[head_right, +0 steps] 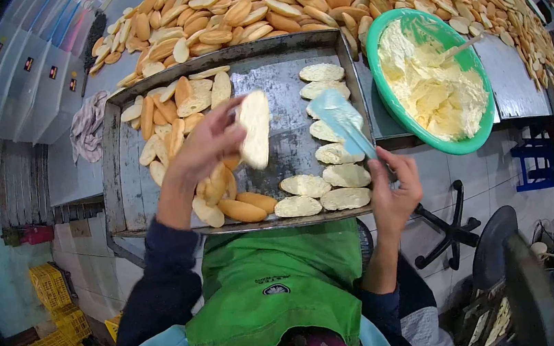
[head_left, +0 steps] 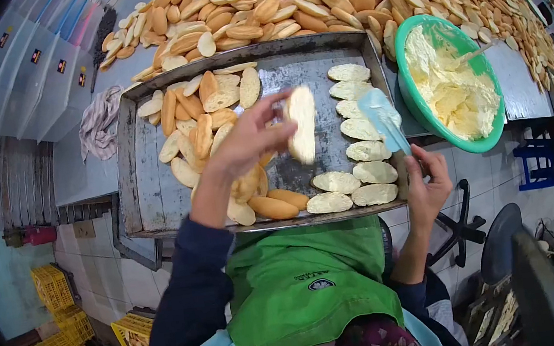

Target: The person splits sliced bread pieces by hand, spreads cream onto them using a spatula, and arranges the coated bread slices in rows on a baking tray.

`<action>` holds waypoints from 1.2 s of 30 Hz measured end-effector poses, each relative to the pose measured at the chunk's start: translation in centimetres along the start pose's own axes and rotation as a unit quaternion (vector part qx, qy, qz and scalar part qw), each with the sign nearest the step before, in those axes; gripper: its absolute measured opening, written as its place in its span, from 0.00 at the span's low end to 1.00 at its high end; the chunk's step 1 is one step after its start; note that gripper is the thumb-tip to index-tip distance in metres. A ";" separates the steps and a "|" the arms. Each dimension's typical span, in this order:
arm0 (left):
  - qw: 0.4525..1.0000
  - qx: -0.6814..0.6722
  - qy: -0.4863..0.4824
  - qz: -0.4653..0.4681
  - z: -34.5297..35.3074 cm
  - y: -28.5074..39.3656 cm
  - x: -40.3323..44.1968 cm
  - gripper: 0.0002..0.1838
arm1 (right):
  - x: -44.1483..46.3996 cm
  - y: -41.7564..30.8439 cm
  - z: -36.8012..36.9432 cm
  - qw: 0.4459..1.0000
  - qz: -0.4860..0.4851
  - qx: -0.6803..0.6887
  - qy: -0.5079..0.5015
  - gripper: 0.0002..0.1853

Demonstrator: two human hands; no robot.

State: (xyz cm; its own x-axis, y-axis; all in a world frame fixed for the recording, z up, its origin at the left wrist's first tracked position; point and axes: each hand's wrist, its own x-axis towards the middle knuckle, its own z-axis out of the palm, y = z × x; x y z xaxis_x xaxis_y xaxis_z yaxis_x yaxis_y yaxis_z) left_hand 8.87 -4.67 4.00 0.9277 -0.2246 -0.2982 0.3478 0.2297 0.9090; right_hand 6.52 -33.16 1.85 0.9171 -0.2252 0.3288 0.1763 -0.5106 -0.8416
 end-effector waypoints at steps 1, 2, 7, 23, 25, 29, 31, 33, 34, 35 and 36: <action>0.999 0.042 -0.001 -0.005 -0.2 0.9 1.9 0.35 | 0.0 0.1 -0.8 1.000 0.017 -0.007 -0.001 0.10; 0.996 0.086 -0.002 -0.008 -0.4 1.8 3.9 0.33 | -0.2 0.6 -1.4 1.000 0.015 -0.008 0.004 0.10; 0.984 0.028 -0.164 -0.063 -0.2 3.2 11.2 0.29 | 0.9 1.2 -2.2 0.984 0.102 0.100 -0.109 0.08; 0.942 0.295 -0.135 -0.084 -3.0 3.3 15.2 0.23 | 2.9 2.5 -1.8 0.979 0.125 0.152 -0.060 0.09; 0.928 0.371 -0.027 -0.037 -4.1 1.0 17.5 0.22 | 2.4 2.6 -1.9 0.976 0.140 0.162 -0.043 0.09; 0.821 0.566 -0.001 0.080 -5.5 -1.3 19.9 0.29 | 1.9 2.3 -2.7 0.976 0.145 0.162 -0.028 0.10; 0.781 0.621 0.003 0.072 -3.9 -0.7 17.4 0.32 | 1.8 2.2 -3.0 0.977 0.157 0.143 -0.014 0.07; 0.747 0.664 0.003 0.034 -3.2 -0.6 16.3 0.38 | 1.6 2.0 -3.1 0.976 0.163 0.146 -0.017 0.07; 0.747 0.664 0.005 0.032 -3.2 -0.8 16.4 0.38 | 1.6 1.9 -3.1 0.974 0.169 0.149 -0.018 0.07; 0.749 0.659 0.013 0.057 -3.2 -1.1 16.8 0.37 | 1.6 1.8 -2.9 0.974 0.168 0.150 -0.020 0.07; 0.751 0.655 0.020 0.083 -3.2 -1.4 17.3 0.36 | 1.5 1.6 -2.8 0.976 0.151 0.153 -0.021 0.08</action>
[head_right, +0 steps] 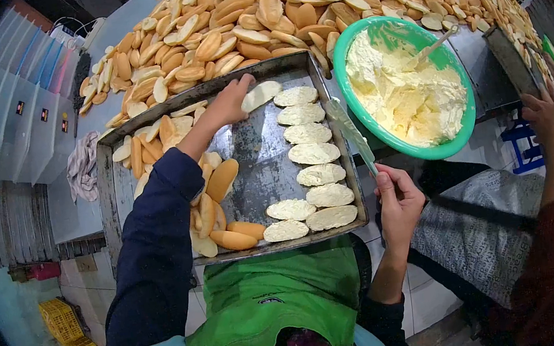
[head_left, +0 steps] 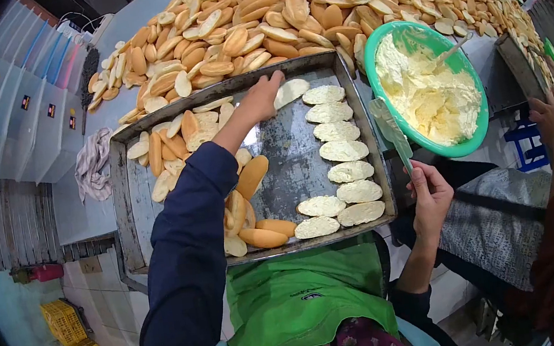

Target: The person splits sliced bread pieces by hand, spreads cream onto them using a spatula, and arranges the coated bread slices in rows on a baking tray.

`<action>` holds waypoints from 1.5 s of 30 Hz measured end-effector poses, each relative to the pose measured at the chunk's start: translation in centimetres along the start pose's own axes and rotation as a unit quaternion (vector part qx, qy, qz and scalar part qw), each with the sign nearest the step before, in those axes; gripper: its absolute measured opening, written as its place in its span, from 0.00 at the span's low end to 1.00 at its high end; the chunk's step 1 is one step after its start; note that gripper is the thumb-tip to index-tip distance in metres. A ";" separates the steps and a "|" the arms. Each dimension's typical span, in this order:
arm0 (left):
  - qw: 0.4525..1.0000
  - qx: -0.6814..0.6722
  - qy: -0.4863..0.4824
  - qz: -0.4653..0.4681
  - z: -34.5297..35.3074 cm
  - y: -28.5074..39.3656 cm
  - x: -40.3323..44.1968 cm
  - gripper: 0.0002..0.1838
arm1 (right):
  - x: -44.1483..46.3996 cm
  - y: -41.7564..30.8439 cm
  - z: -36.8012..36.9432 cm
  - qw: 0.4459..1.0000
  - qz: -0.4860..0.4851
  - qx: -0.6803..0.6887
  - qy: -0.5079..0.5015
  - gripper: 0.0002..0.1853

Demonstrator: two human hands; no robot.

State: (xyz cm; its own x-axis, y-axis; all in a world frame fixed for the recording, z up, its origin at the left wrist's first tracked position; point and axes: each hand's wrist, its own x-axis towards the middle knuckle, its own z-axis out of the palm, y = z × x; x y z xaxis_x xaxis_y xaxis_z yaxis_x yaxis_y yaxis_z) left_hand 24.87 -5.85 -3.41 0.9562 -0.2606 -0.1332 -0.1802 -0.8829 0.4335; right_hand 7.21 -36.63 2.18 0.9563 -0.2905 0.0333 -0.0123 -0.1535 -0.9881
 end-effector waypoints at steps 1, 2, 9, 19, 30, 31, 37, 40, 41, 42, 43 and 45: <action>0.998 -0.016 0.052 0.036 0.6 -0.1 0.5 0.31 | -0.1 -0.1 0.2 1.000 -0.016 0.002 -0.002 0.09; 0.998 -0.016 0.052 0.037 1.2 0.0 1.0 0.31 | -0.2 -0.3 0.3 1.000 -0.017 0.001 0.000 0.09; 0.964 -0.056 0.202 0.166 3.1 2.3 3.7 0.20 | -0.8 -1.2 -0.5 1.000 -0.026 -0.005 0.011 0.07; 0.999 0.015 -0.017 0.027 -5.3 2.2 -8.5 0.19 | 0.9 -0.6 -4.6 0.987 -0.059 -0.148 0.031 0.09; 0.968 0.226 0.025 0.109 -0.8 3.3 -18.1 0.31 | 9.4 -8.1 -5.8 0.741 -0.192 -0.644 -0.017 0.08; 0.968 0.231 0.031 0.089 -0.8 3.2 -18.3 0.31 | 10.2 -8.0 -5.5 0.739 -0.190 -0.646 -0.013 0.08; 0.981 0.194 0.028 -0.011 -2.4 0.8 -19.9 0.30 | 15.2 -4.9 -3.7 0.645 -0.266 -0.708 -0.110 0.08; 0.984 0.163 0.065 -0.030 -3.8 -0.5 -21.3 0.28 | 15.8 -5.5 -3.1 0.675 -0.217 -0.660 -0.250 0.10; 0.985 0.144 0.088 -0.019 -4.7 -0.3 -21.8 0.25 | 16.7 -5.3 -3.7 0.704 -0.199 -0.623 -0.278 0.11; 0.984 0.151 0.084 -0.041 -5.3 -0.2 -22.3 0.25 | 16.6 -6.3 -4.2 0.721 -0.177 -0.601 -0.297 0.11; 0.987 0.129 0.088 -0.030 -5.9 0.0 -22.7 0.23 | 16.2 -7.2 -5.0 0.801 -0.111 -0.496 -0.316 0.10; 0.991 0.083 0.107 0.000 -6.1 0.8 -23.3 0.17 | 17.0 -6.9 -7.5 0.839 -0.040 -0.443 -0.315 0.12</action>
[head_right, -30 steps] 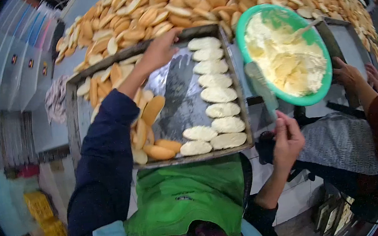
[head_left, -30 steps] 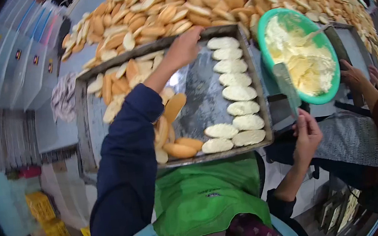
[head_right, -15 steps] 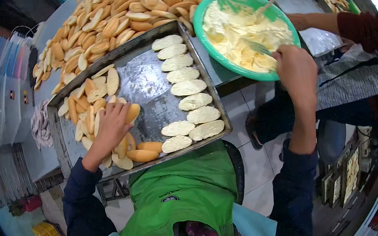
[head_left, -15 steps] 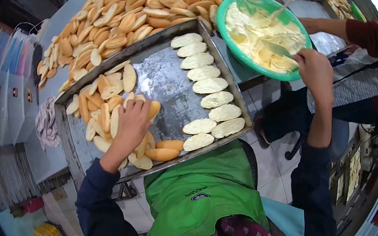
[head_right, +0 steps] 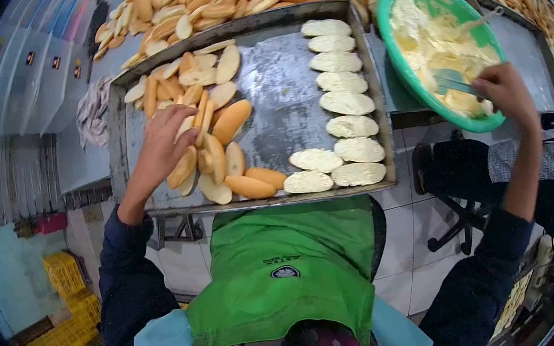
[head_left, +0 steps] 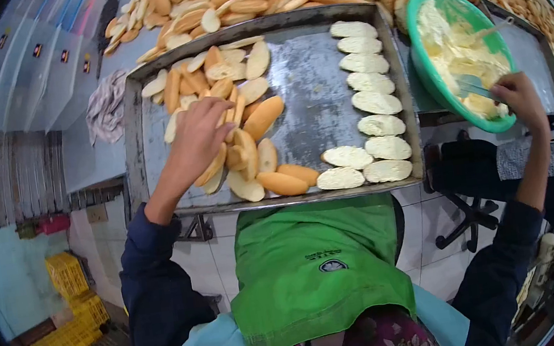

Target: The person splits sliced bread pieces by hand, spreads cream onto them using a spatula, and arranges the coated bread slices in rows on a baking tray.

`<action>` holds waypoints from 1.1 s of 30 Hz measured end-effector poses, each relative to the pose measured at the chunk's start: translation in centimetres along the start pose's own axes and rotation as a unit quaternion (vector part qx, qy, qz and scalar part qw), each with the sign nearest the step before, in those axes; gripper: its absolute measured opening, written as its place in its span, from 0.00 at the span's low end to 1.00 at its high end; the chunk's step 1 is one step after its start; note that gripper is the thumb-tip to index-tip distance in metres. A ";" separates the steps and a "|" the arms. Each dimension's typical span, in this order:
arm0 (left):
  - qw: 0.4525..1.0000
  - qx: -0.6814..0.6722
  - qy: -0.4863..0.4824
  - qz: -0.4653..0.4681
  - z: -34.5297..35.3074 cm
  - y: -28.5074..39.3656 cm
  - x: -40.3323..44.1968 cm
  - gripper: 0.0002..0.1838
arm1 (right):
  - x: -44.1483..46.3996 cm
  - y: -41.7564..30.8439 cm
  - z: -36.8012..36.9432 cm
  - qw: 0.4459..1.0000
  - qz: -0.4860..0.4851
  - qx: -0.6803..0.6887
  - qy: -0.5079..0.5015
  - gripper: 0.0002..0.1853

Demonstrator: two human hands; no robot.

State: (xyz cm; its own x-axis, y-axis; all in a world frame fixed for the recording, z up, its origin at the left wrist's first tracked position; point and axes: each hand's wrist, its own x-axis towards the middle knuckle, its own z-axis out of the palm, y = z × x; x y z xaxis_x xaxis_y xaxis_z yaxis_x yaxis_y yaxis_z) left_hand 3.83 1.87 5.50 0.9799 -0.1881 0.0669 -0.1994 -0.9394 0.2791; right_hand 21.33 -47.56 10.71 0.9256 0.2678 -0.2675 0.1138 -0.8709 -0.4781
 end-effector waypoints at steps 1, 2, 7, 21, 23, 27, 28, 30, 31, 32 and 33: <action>1.000 0.003 -0.002 -0.007 0.3 0.4 -0.3 0.17 | -0.3 1.1 -0.5 0.998 0.044 0.045 -0.008 0.12; 0.998 -0.054 -0.037 0.024 0.9 0.6 -0.5 0.16 | -1.0 1.2 -0.8 0.993 0.074 0.089 -0.002 0.12; 0.960 -0.165 -0.159 0.158 4.7 3.3 -1.4 0.15 | -4.3 1.6 0.9 0.957 0.130 0.254 0.058 0.12; 0.973 0.130 -0.081 0.172 7.8 3.6 -2.8 0.24 | -10.0 -7.0 16.0 0.858 0.083 0.501 0.081 0.10; 0.970 0.160 -0.074 0.170 7.6 3.8 -2.5 0.27 | -9.8 -8.3 17.7 0.839 0.065 0.536 0.071 0.08; 0.989 -0.135 -0.013 0.064 4.5 4.6 -2.0 0.25 | -10.0 -10.5 19.7 0.834 0.054 0.545 0.070 0.08; 0.949 -0.316 0.015 -0.011 3.9 4.7 -2.1 0.28 | -10.0 -11.0 20.2 0.836 0.025 0.543 0.074 0.07; 0.832 -0.543 0.050 -0.101 3.4 5.5 -2.8 0.31 | -9.9 -12.2 20.9 0.836 -0.018 0.544 0.063 0.07; 0.650 -0.734 0.083 -0.179 3.2 6.0 -2.9 0.34 | -9.6 -12.7 21.3 0.836 -0.022 0.546 0.059 0.07; 0.610 -0.771 0.067 -0.171 2.5 6.4 -2.9 0.39 | -9.3 -13.1 21.9 0.829 -0.084 0.548 0.067 0.07; 0.610 -0.770 0.071 -0.173 2.7 6.7 -3.1 0.39 | -9.0 -13.5 22.3 0.820 -0.145 0.548 0.074 0.07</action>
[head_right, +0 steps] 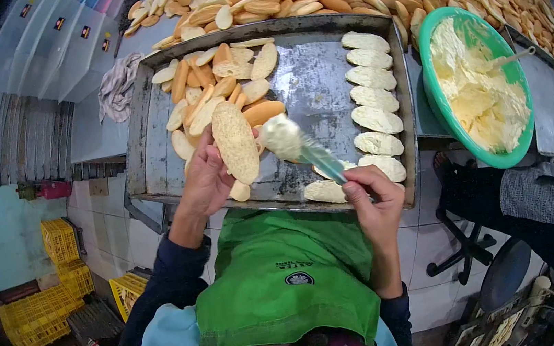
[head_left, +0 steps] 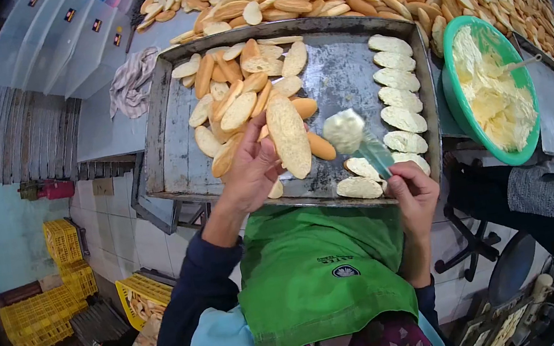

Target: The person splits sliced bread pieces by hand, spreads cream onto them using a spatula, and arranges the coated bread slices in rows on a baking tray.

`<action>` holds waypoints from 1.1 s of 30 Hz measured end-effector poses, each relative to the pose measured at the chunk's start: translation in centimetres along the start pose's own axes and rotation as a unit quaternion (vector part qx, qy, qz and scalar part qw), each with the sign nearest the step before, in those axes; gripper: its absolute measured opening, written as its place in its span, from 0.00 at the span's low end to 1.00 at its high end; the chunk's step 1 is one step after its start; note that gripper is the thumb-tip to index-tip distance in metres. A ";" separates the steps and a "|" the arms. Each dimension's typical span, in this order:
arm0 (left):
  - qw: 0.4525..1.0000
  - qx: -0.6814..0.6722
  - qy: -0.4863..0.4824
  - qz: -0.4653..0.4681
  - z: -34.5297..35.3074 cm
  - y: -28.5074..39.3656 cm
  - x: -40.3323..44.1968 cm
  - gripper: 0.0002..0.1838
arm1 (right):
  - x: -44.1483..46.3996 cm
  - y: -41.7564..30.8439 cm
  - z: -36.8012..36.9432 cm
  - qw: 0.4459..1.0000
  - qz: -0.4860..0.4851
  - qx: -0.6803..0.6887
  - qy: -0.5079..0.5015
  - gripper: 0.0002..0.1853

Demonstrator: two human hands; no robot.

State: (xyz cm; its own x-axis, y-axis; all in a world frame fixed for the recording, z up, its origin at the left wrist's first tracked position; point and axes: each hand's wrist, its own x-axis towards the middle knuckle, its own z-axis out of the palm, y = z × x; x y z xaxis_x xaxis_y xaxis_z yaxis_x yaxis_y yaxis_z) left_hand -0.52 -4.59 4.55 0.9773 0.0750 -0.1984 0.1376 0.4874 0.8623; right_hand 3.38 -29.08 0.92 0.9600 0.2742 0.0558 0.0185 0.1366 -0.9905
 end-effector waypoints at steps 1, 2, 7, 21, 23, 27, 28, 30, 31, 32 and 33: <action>0.999 -0.046 0.007 0.005 0.1 -0.5 -0.2 0.39 | 0.1 0.1 0.4 1.000 0.011 0.019 -0.013 0.08; 0.996 -0.092 0.013 0.010 0.1 -1.0 -0.3 0.39 | 0.3 0.2 0.9 1.000 0.012 0.019 -0.016 0.08; 0.982 -0.189 -0.023 -0.017 0.8 -2.4 -0.2 0.36 | 1.0 0.9 2.6 0.997 -0.058 -0.043 -0.040 0.12; 0.993 -0.101 0.044 0.037 0.4 -1.0 0.7 0.41 | 1.3 0.5 -0.2 0.969 -0.093 -0.224 -0.036 0.11; 0.992 -0.104 0.065 0.036 0.5 -1.0 0.7 0.43 | 1.2 0.7 -0.4 0.978 -0.094 -0.188 -0.008 0.11; 0.992 -0.129 -0.012 -0.005 1.4 -2.9 0.7 0.41 | 1.0 1.8 0.9 0.985 -0.097 -0.136 0.047 0.10; 0.992 -0.122 -0.020 -0.018 1.6 -3.4 0.6 0.42 | 1.1 1.9 1.3 0.985 -0.102 -0.128 0.059 0.10; 0.992 -0.120 -0.021 -0.043 2.0 -3.1 0.3 0.43 | 1.3 1.8 1.7 0.982 -0.113 -0.135 0.069 0.10; 0.993 -0.106 -0.041 -0.040 1.7 -3.7 0.3 0.43 | 1.4 1.6 1.9 0.976 -0.121 -0.159 0.085 0.10; 0.993 -0.091 -0.062 -0.037 1.6 -4.0 0.4 0.42 | 1.5 1.4 2.0 0.970 -0.128 -0.182 0.102 0.10; 0.988 -0.118 -0.086 -0.059 1.9 -3.5 0.3 0.42 | 1.6 1.3 1.9 0.969 -0.128 -0.182 0.104 0.10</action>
State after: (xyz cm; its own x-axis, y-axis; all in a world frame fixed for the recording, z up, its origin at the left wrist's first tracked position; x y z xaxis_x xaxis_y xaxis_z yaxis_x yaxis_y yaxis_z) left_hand -0.42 -7.91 2.39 0.9726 -0.1329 -0.1907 0.2297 0.6749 0.7013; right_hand 4.45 -26.66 -0.03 0.9459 0.0725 0.3163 0.3244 -0.1813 -0.9284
